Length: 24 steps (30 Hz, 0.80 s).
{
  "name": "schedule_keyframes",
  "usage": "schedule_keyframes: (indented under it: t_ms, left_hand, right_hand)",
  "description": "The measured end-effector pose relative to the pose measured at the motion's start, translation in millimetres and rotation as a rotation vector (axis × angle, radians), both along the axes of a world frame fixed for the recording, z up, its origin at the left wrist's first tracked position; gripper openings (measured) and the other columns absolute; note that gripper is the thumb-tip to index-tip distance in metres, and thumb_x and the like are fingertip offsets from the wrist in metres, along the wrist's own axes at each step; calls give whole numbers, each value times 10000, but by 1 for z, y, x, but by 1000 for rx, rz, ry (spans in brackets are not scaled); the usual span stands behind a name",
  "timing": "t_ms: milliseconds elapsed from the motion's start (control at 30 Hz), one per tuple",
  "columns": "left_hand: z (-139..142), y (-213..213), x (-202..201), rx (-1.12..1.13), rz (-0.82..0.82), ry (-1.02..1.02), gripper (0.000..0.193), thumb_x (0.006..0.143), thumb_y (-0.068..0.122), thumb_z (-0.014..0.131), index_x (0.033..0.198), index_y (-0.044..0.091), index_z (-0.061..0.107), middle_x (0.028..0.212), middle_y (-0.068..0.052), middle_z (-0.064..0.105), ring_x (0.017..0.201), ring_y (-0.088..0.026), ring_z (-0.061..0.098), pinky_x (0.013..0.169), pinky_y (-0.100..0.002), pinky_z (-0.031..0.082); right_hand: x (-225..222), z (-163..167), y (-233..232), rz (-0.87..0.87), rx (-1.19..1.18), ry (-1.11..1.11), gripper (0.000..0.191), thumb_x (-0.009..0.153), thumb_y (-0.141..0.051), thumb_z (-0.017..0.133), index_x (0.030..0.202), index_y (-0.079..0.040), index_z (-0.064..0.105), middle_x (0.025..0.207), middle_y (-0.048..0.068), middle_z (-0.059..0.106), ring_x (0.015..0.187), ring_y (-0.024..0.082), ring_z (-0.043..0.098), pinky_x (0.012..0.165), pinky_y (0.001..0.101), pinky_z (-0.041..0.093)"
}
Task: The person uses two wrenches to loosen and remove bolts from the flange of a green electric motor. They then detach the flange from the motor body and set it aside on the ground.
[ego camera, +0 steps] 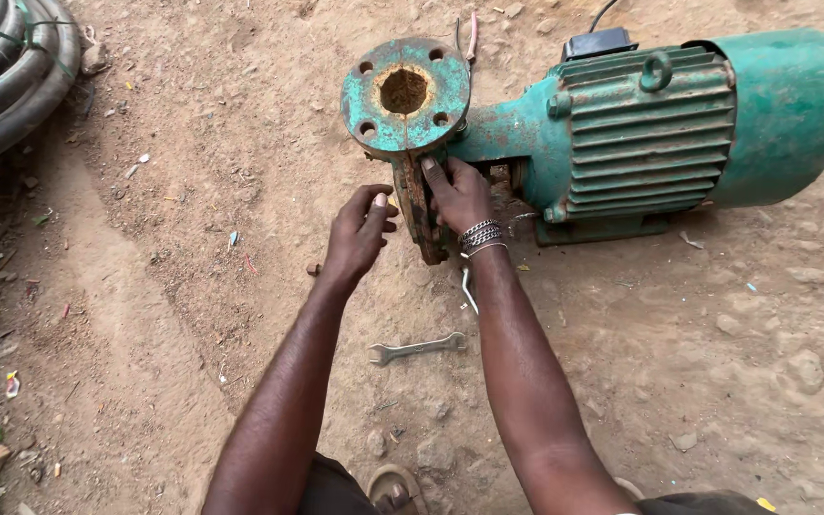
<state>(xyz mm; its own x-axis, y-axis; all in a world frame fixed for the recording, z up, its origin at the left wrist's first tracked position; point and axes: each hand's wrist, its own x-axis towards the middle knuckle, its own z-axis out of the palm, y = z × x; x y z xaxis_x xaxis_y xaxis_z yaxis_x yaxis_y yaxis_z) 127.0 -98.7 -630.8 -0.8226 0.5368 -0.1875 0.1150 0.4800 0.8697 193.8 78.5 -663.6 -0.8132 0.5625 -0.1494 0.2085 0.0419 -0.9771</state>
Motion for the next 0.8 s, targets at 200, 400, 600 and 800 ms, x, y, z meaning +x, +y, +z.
schedule_keyframes:
  t_ms: [200,400,600,800]
  left_hand:
    - [7,44,-5,-194,42,43,349,1095,304,414,1158,12,595,980,-150,741,800,-237,762,721,-377,600]
    - [-13,49,-20,-168,-29,347,355,1059,268,424,1192,-15,592,971,-234,707,900,-336,684,806,-504,517]
    - [-13,41,-23,-106,-37,278,357,1065,297,441,1186,6,608,899,-192,703,833,-297,694,789,-494,524]
    - [7,31,-25,-324,-154,328,401,1092,401,440,1187,76,655,757,-93,690,609,-196,628,645,-428,574]
  right_hand:
    - [-8,-6,9,-15,165,161,482,1021,-497,663,908,-30,701,686,61,691,603,98,604,533,266,458]
    - [-11,-14,-1,-10,-178,349,290,989,-350,677,1020,-64,639,782,-20,643,575,61,524,454,255,432]
    - [-3,1,-10,28,81,356,267,1054,-295,670,1094,-44,589,845,9,638,624,65,591,515,234,502]
    - [-13,39,16,220,173,-100,302,1007,-315,562,1106,-37,502,854,89,717,594,156,720,488,310,618]
